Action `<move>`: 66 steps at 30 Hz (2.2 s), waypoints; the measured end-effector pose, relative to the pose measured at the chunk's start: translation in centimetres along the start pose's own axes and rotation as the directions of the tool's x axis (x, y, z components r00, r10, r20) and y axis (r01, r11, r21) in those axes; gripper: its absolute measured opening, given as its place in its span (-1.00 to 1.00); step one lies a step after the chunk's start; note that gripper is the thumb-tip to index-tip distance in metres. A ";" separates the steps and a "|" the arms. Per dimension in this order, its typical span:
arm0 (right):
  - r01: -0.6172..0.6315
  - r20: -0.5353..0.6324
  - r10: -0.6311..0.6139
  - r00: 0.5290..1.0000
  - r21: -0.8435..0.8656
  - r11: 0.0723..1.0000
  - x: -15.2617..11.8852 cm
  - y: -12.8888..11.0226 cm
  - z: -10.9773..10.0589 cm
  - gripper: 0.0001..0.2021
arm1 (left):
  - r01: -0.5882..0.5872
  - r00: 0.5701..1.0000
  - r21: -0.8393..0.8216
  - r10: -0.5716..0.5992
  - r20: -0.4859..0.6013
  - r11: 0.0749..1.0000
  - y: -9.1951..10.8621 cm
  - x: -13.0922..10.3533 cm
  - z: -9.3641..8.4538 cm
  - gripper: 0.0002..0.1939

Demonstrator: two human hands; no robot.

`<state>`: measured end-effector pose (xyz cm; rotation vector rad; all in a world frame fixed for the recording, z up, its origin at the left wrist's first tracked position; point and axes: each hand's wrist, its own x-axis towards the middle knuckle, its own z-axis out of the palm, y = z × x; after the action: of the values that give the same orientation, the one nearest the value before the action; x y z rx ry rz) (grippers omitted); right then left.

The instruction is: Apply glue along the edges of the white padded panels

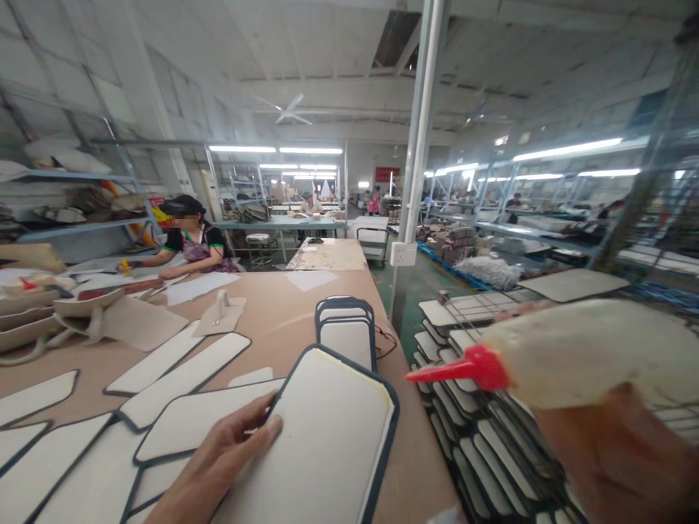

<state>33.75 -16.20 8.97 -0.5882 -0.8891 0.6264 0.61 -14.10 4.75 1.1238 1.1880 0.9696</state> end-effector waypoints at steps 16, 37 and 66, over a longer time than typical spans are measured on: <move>-0.124 0.054 0.119 0.991 0.094 0.988 -3.0 -3.5 -0.8 -0.44 | -0.027 0.967 -0.080 0.046 0.249 0.996 -1.1 -1.7 -0.3 -0.52; -0.131 0.007 0.131 0.991 0.021 0.991 -5.0 -4.6 -0.4 -0.41 | 0.011 0.950 -0.159 0.039 0.310 0.987 -1.4 -4.4 -0.3 -0.51; 0.081 0.142 -0.089 0.986 0.062 0.995 -2.9 -7.4 2.6 -0.64 | 0.030 0.979 -0.190 0.009 0.204 0.981 -1.4 -3.1 1.3 -0.53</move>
<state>32.01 -22.73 13.92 -0.4559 -1.0240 0.6200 1.43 -17.54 4.02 1.0346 0.9141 0.9165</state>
